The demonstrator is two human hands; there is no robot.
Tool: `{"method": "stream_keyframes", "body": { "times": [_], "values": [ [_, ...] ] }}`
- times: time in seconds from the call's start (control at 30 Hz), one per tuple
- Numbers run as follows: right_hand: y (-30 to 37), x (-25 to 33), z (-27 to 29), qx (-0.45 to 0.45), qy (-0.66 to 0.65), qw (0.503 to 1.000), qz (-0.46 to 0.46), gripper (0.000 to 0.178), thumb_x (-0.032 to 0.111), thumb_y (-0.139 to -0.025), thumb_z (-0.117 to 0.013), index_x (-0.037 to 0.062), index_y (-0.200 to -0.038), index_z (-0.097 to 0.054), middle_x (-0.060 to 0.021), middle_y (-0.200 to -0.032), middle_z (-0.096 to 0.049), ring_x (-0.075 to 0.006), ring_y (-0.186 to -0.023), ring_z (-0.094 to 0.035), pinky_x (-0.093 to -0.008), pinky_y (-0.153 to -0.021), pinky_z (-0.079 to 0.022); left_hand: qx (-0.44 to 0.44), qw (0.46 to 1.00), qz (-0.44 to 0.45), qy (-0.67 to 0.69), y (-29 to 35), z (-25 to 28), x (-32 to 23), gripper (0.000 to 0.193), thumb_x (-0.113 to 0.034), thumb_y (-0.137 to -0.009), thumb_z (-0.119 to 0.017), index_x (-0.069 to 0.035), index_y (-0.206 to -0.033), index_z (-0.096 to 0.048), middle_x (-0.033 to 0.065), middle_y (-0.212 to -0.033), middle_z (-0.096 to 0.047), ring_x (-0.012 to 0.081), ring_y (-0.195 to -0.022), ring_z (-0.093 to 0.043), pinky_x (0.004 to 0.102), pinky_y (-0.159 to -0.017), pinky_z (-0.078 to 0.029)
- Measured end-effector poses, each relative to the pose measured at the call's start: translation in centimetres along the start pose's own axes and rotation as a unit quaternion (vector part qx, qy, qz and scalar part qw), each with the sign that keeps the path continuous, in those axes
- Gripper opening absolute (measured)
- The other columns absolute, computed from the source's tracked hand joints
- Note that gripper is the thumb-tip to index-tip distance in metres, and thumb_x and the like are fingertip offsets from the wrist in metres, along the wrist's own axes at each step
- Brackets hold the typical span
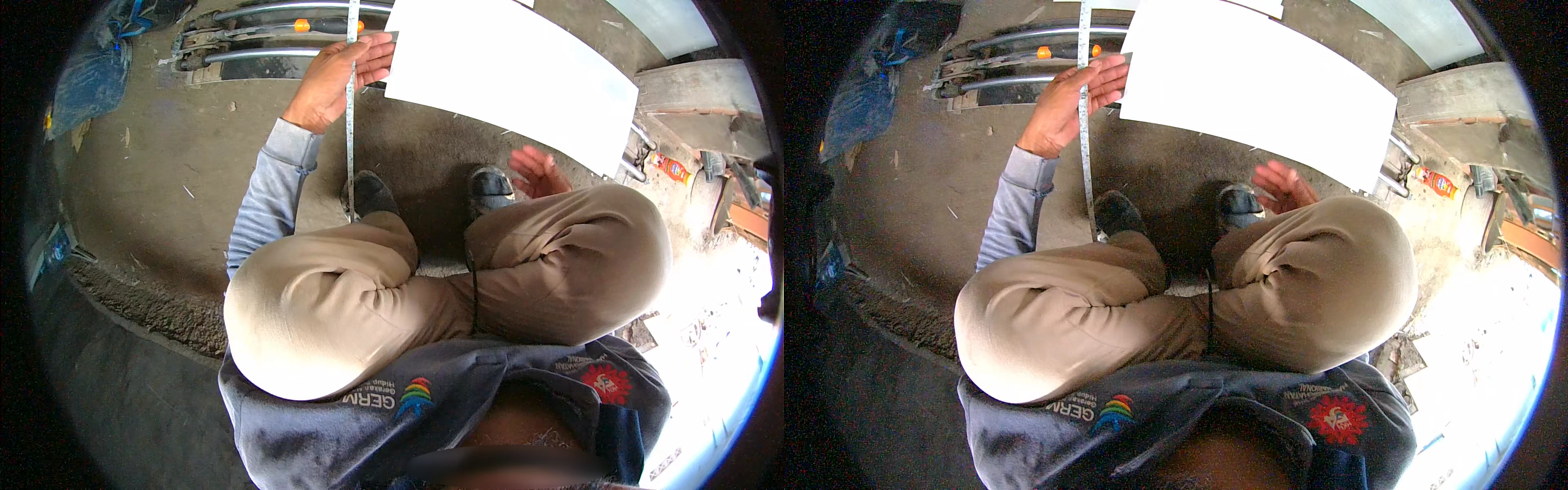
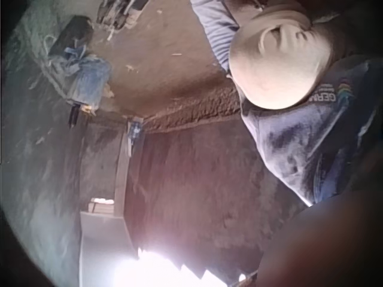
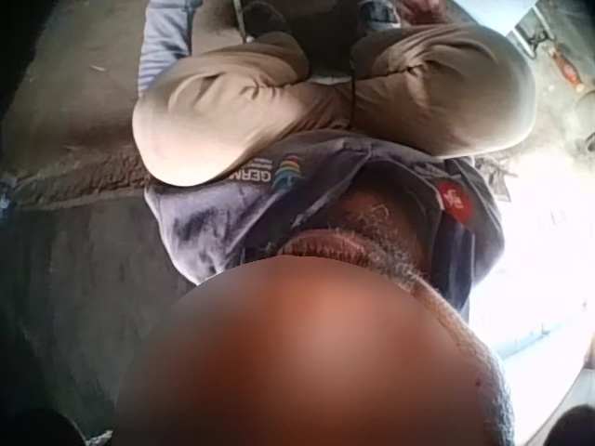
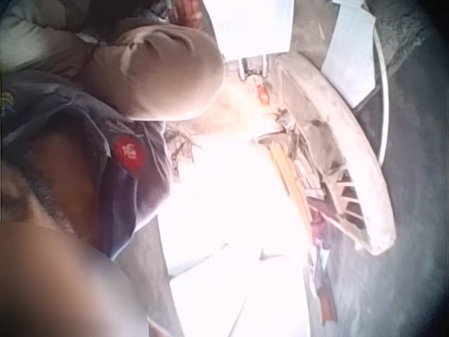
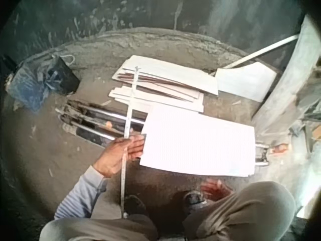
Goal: The person measures a white rectangular panel with a metal ruler and marks it with a pen. They then place the panel on a manual cutting machine and use a utility knife to score and cut the panel along the marked line.
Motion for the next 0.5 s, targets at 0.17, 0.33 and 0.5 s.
{"method": "stream_keyframes", "body": {
  "times": [0.17,0.33,0.5],
  "values": [
    [-3.2,-0.6,1.3,0.003,-0.211,0.977,-0.029,0.072,0.047,-0.112,-0.050,-0.0116,-0.152,-0.041,-0.0288,-0.156,-0.049,-0.0332,-0.149,-0.047,-0.0440,-0.123,-0.049,-0.021,0.999,0.020,-0.016,0.8,-0.9,0.1,0.044,-0.036,-0.113,-0.056,-0.007,-0.145,-0.064,0.0066,-0.127,-0.073,0.0118,-0.108,-0.069,0.0249,-0.087,-0.054],
    [-3.3,0.3,-1.0,0.197,-0.361,0.911,0.028,0.049,0.035,-0.111,-0.057,-0.0062,-0.137,-0.055,-0.0268,-0.137,-0.066,-0.0323,-0.139,-0.060,-0.0453,-0.118,-0.054,0.008,0.998,-0.013,-0.066,1.1,-2.8,0.7,0.035,-0.039,-0.110,-0.063,-0.011,-0.128,-0.073,-0.0033,-0.101,-0.070,0.0055,-0.088,-0.058,0.0235,-0.075,-0.045],
    [-2.3,0.4,-0.5,-0.068,-0.282,0.953,0.091,0.037,0.031,-0.109,-0.063,0.0015,-0.130,-0.060,-0.0157,-0.120,-0.074,-0.0260,-0.115,-0.073,-0.0361,-0.099,-0.066,-0.042,0.988,0.000,-0.146,2.5,-3.9,0.8,0.036,-0.037,-0.107,-0.067,-0.004,-0.122,-0.072,-0.0035,-0.098,-0.069,0.0035,-0.087,-0.054,0.0249,-0.076,-0.044]
  ]
}}
Point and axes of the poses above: each hand's wrist, its own y-axis away from the middle knuckle, its own z-axis out of the back of the hand, x = y × z, the point moved 5 cm from there along -y, towards the middle knuckle
